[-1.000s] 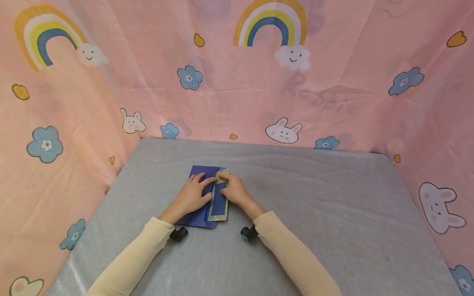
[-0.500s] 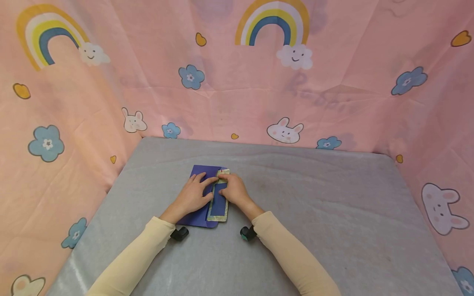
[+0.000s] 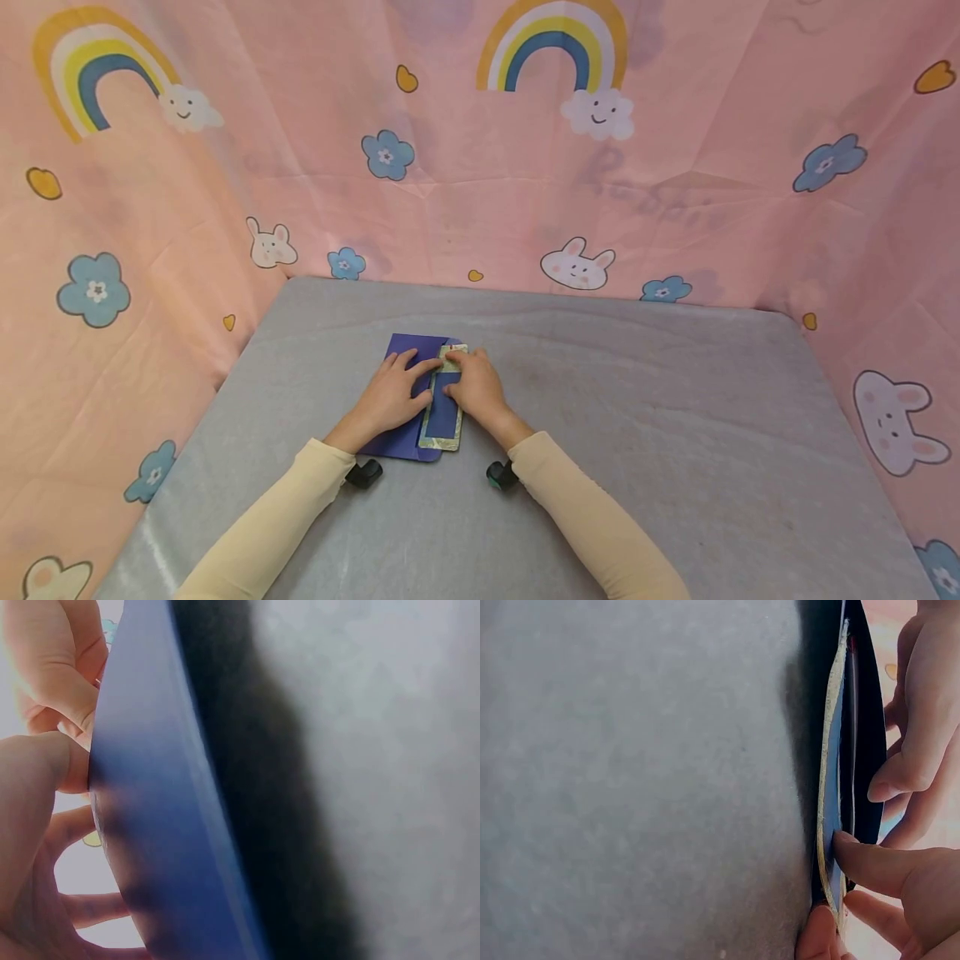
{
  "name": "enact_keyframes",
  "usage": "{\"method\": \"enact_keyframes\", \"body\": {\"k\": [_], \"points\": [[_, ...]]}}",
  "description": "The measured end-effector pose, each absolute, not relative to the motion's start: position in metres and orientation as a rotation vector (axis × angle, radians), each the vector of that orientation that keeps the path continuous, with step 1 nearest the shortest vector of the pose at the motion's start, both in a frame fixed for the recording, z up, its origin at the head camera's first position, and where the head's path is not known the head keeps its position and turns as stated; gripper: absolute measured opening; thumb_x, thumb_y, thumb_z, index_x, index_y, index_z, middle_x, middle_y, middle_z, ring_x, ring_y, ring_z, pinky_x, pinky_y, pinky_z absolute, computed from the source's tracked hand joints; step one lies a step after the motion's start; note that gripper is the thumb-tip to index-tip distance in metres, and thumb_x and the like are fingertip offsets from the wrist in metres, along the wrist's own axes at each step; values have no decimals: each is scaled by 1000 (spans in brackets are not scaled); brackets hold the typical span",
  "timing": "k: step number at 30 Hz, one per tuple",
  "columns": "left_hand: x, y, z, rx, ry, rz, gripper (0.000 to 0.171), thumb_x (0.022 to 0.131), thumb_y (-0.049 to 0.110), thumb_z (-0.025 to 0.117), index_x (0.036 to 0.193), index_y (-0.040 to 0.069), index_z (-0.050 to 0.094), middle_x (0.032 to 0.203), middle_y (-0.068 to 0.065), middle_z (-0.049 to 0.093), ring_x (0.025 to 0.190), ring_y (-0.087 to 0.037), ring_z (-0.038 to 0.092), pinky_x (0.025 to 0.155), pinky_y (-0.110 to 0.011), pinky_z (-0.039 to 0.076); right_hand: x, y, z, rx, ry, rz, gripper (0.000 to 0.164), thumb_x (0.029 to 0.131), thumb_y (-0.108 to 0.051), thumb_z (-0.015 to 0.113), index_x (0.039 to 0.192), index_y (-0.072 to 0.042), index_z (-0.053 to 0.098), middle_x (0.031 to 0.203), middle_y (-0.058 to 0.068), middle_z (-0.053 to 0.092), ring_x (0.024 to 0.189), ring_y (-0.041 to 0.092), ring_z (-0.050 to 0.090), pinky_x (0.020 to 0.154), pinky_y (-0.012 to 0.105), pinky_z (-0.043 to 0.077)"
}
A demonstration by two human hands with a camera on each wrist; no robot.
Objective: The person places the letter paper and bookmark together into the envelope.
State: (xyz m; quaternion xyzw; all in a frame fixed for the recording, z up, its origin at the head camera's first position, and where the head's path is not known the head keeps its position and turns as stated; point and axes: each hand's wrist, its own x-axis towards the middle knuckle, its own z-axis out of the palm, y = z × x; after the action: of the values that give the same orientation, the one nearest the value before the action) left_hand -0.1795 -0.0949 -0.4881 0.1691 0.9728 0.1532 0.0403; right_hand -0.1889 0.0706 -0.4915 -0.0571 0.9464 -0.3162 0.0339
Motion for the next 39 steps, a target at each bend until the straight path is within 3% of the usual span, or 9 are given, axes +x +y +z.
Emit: {"method": "enact_keyframes", "body": {"k": [5,14,23,32,39], "points": [[-180,-95,-489,513,2978,469,53,87,36,55,139,36,45,149,-17,38,137,-51,31,104,-65,32,-188,72,-493,-174,2937,-1027,58,72,-20,80,126,-11,60,109,15,60,82,21,51,73,35,45],[-180,-95,-488,514,2986,472,52,87,35,57,138,36,46,148,-18,39,136,-51,32,104,-65,32,-188,75,-493,-106,2888,-1143,48,70,-11,80,116,-8,66,85,9,58,76,19,48,67,28,37],[-179,-96,-490,523,2987,476,51,87,35,56,137,35,47,148,-18,39,135,-51,33,102,-65,33,-190,78,-495,-135,2874,-1166,49,68,-7,79,115,-7,67,71,4,54,65,16,45,63,25,34],[-179,-95,-489,531,2996,462,51,87,36,55,137,36,47,148,-18,40,135,-51,32,102,-66,34,-190,80,-496,-161,2857,-1186,48,71,-10,80,117,-8,66,67,1,51,60,13,44,60,25,35],[-179,-95,-491,517,2991,472,52,87,36,56,138,37,46,148,-17,39,136,-50,32,104,-65,32,-190,84,-497,-282,2815,-1242,46,74,-5,75,118,-6,65,77,7,63,64,11,52,64,24,43]]}}
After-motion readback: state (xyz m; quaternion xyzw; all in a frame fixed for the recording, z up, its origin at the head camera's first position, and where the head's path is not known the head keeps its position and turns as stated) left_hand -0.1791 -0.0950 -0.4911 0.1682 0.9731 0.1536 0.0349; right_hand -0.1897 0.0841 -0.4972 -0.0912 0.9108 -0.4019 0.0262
